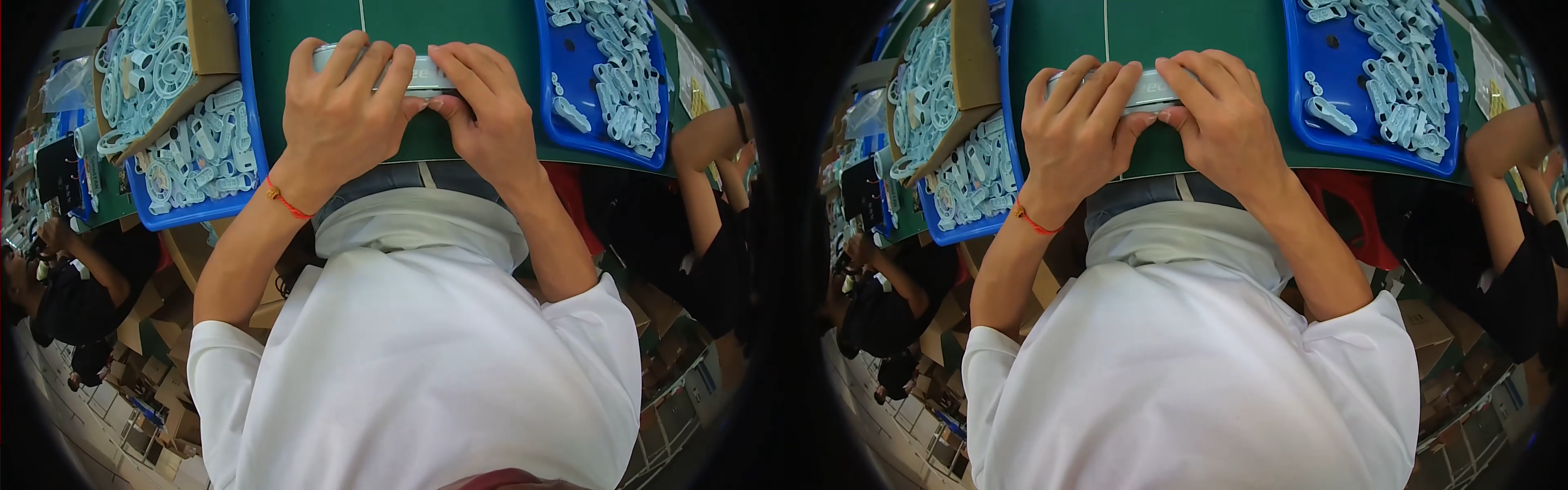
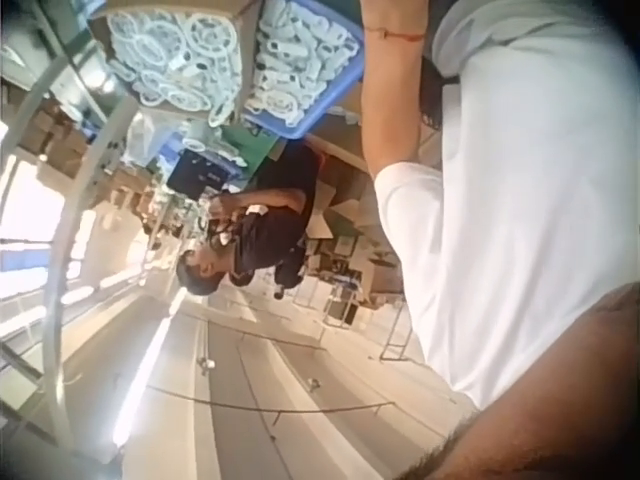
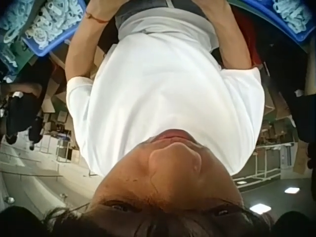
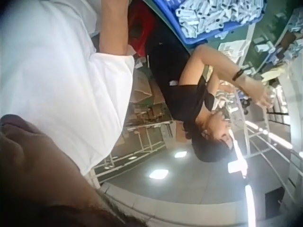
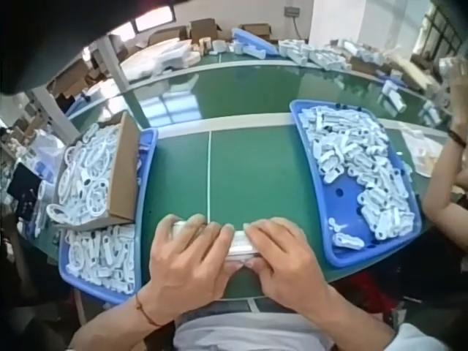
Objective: Assembling handheld hair dryer components on a factory production line.
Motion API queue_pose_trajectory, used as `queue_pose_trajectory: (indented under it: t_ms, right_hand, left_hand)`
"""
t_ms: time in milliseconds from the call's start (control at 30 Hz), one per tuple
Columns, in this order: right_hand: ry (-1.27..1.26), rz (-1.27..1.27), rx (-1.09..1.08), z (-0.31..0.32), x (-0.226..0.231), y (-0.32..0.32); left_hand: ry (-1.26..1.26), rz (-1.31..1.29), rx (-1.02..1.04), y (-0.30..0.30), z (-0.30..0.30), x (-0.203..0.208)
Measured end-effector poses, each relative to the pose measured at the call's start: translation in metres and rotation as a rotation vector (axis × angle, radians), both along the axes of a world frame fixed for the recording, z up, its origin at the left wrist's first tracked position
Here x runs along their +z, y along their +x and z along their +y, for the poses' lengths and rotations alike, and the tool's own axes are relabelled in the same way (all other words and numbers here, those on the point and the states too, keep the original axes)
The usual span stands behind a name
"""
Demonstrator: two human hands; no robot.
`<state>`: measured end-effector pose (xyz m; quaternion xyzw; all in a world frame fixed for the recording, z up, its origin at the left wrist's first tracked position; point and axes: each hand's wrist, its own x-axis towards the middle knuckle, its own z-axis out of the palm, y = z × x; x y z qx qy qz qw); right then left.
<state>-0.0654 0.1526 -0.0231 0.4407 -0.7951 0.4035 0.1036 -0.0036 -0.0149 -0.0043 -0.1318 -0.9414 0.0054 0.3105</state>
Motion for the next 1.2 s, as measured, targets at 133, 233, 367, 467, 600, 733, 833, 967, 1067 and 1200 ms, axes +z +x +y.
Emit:
queue_pose_trajectory:
  t_ms: [133,233,367,467,600,733,833,967,1067,1200]
  right_hand:
    - [0.100,-0.036,0.063,0.002,0.004,-0.010]
    - [0.242,-0.006,0.079,-0.001,0.019,-0.013]
    - [0.202,-0.291,0.055,-0.003,0.031,0.000]
    - [0.047,-0.577,0.011,-0.001,0.038,0.013]
    - [-0.043,-0.625,0.048,0.001,0.042,0.016]
    - [0.015,-0.446,0.038,0.002,0.041,0.017]
    - [0.042,-0.398,0.050,0.004,0.037,0.019]
    - [-0.030,-0.433,0.022,0.001,0.031,0.025]
    - [-0.027,-0.464,0.077,0.004,0.030,0.022]
    - [-0.307,-1.123,0.256,0.003,0.019,0.016]
  left_hand:
    - [0.061,-0.125,-0.021,0.003,-0.002,0.008]
    - [0.077,-0.083,0.129,0.012,0.006,0.014]
    - [1.259,0.215,0.306,0.037,0.030,-0.011]
    - [2.068,-0.130,-0.119,0.037,0.041,-0.008]
    - [2.084,-0.464,-0.310,0.025,0.036,0.001]
    - [2.013,-0.570,-0.257,0.018,0.032,0.001]
    - [1.942,-0.572,-0.267,0.020,0.034,0.004]
    - [2.025,-0.500,-0.206,0.019,0.037,0.011]
    - [2.006,-0.590,-0.263,0.021,0.024,0.000]
    - [1.517,-0.526,-0.163,0.026,0.035,0.013]
